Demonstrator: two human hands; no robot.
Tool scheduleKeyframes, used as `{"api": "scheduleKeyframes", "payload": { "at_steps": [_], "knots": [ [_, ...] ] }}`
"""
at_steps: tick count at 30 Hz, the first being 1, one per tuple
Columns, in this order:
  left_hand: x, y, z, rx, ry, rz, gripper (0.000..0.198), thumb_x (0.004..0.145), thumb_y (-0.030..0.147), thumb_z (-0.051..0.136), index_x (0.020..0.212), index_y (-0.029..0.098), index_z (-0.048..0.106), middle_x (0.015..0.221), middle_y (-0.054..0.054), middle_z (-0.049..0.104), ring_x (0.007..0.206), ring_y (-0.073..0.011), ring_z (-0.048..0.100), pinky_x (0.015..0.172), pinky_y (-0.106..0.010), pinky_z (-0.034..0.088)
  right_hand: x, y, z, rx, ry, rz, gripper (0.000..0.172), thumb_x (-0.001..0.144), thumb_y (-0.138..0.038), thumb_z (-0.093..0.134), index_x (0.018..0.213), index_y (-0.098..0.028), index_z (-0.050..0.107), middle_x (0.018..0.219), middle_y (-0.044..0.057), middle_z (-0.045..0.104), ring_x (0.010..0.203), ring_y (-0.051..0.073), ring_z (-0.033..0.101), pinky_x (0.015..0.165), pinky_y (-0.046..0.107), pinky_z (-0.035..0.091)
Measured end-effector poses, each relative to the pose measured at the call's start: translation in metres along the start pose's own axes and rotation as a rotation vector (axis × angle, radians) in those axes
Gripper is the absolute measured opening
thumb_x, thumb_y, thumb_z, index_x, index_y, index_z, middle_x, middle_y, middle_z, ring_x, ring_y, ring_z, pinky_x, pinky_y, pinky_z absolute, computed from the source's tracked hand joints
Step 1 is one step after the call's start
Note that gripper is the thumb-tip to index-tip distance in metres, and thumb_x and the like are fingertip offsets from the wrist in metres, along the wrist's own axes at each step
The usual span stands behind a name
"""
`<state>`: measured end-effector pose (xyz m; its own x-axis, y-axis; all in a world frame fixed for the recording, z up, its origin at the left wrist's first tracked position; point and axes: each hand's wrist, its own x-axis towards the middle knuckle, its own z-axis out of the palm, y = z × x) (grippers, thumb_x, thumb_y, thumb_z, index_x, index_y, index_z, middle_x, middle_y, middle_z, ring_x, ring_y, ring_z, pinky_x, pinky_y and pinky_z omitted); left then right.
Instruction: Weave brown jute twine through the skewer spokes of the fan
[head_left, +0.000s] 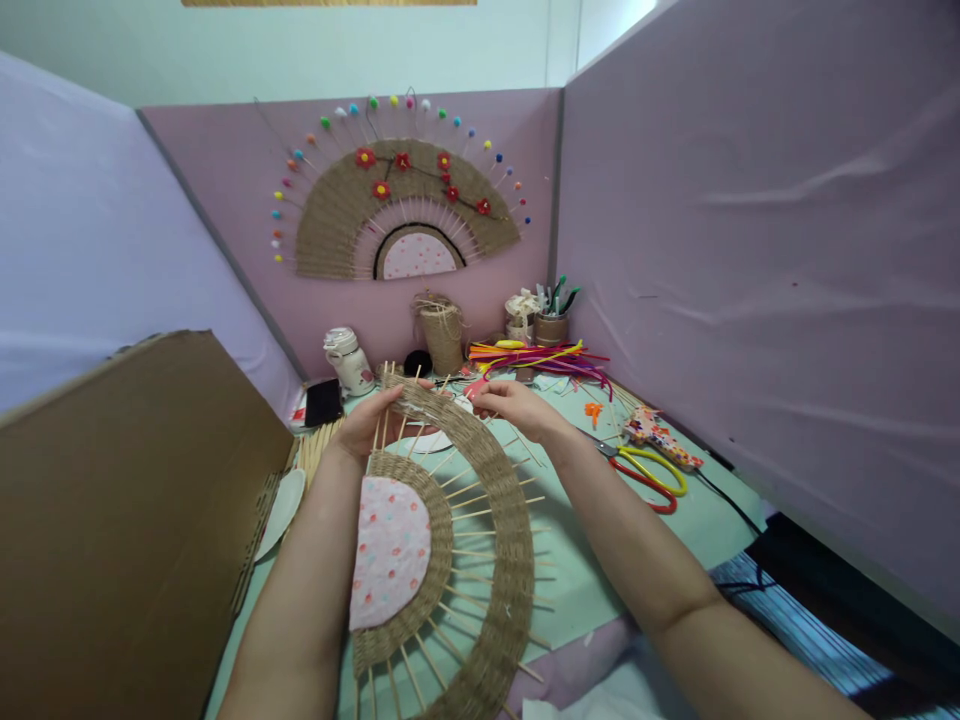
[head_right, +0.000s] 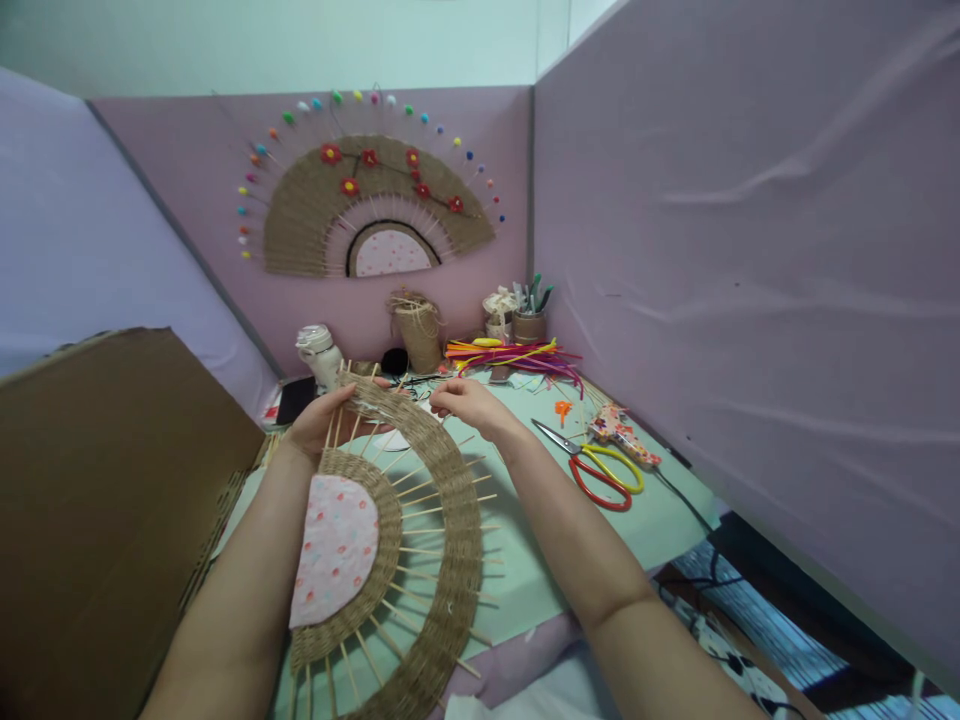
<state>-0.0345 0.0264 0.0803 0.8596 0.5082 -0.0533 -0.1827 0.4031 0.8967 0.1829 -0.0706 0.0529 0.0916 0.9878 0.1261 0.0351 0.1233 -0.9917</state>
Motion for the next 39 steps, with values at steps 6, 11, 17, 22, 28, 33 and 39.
{"api": "scheduleKeyframes", "payload": {
  "at_steps": [6, 11, 17, 22, 28, 33, 39],
  "knots": [
    [0.001, -0.001, -0.003, -0.007, 0.014, -0.012, 0.036, 0.086, 0.028, 0.047, 0.116, 0.014, 0.061, 0.113, -0.013, 0.065, 0.107, -0.0313, 0.058, 0.095, -0.048, 0.042, -0.037, 0.0, -0.034, -0.252, 0.197, -0.112, 0.022, 0.071, -0.038, 0.058, 0.076, -0.016, 0.06, 0.07, 0.0, 0.06, 0.065, 0.011, 0.051, 0.064, 0.024, 0.039],
    [0.005, -0.002, -0.006, -0.029, 0.033, -0.033, 0.034, 0.084, 0.03, 0.05, 0.113, 0.017, 0.061, 0.112, -0.011, 0.066, 0.107, -0.0293, 0.059, 0.096, -0.048, 0.042, -0.084, 0.016, -0.102, -0.609, 0.456, -0.048, 0.022, 0.076, -0.036, 0.052, 0.081, -0.017, 0.062, 0.079, 0.003, 0.065, 0.072, 0.014, 0.057, 0.068, 0.025, 0.041],
    [0.01, -0.002, -0.003, 0.051, 0.093, -0.05, 0.034, 0.082, 0.033, 0.051, 0.109, 0.015, 0.061, 0.11, -0.012, 0.067, 0.109, -0.0333, 0.056, 0.093, -0.049, 0.044, -0.122, 0.043, -0.183, -1.155, 0.6, 0.405, 0.031, 0.076, -0.03, 0.052, 0.098, -0.014, 0.065, 0.095, 0.014, 0.067, 0.087, 0.023, 0.06, 0.071, 0.028, 0.04],
    [0.01, -0.003, -0.003, 0.04, 0.165, -0.051, 0.035, 0.082, 0.031, 0.049, 0.113, 0.017, 0.06, 0.104, -0.01, 0.069, 0.11, -0.0316, 0.056, 0.093, -0.047, 0.044, -0.123, 0.072, -0.204, -1.205, 0.509, 0.599, 0.049, 0.073, -0.045, 0.058, 0.11, -0.014, 0.059, 0.102, 0.015, 0.065, 0.092, 0.026, 0.06, 0.071, 0.029, 0.04],
    [0.009, -0.004, -0.001, 0.068, 0.186, -0.049, 0.034, 0.084, 0.032, 0.046, 0.111, 0.016, 0.06, 0.103, -0.01, 0.07, 0.112, -0.0317, 0.054, 0.092, -0.046, 0.045, -0.123, 0.08, -0.203, -1.208, 0.496, 0.524, 0.047, 0.076, -0.039, 0.056, 0.114, -0.012, 0.056, 0.105, 0.017, 0.062, 0.093, 0.026, 0.057, 0.074, 0.03, 0.039],
    [0.01, -0.004, -0.002, 0.065, 0.135, -0.053, 0.034, 0.085, 0.032, 0.045, 0.109, 0.015, 0.061, 0.11, -0.011, 0.067, 0.113, -0.0337, 0.053, 0.091, -0.049, 0.045, -0.138, 0.047, -0.192, -0.906, 0.636, 0.259, 0.038, 0.075, -0.04, 0.056, 0.104, -0.014, 0.059, 0.089, 0.01, 0.063, 0.076, 0.019, 0.056, 0.068, 0.028, 0.041],
    [0.01, -0.003, 0.0, 0.061, 0.191, -0.058, 0.035, 0.084, 0.032, 0.046, 0.112, 0.015, 0.06, 0.108, -0.012, 0.068, 0.11, -0.0319, 0.056, 0.09, -0.046, 0.046, -0.144, 0.02, -0.174, 0.103, 0.556, 0.172, 0.026, 0.076, -0.038, 0.053, 0.089, -0.017, 0.06, 0.076, 0.005, 0.06, 0.058, 0.012, 0.052, 0.052, 0.023, 0.044]
  ]
}}
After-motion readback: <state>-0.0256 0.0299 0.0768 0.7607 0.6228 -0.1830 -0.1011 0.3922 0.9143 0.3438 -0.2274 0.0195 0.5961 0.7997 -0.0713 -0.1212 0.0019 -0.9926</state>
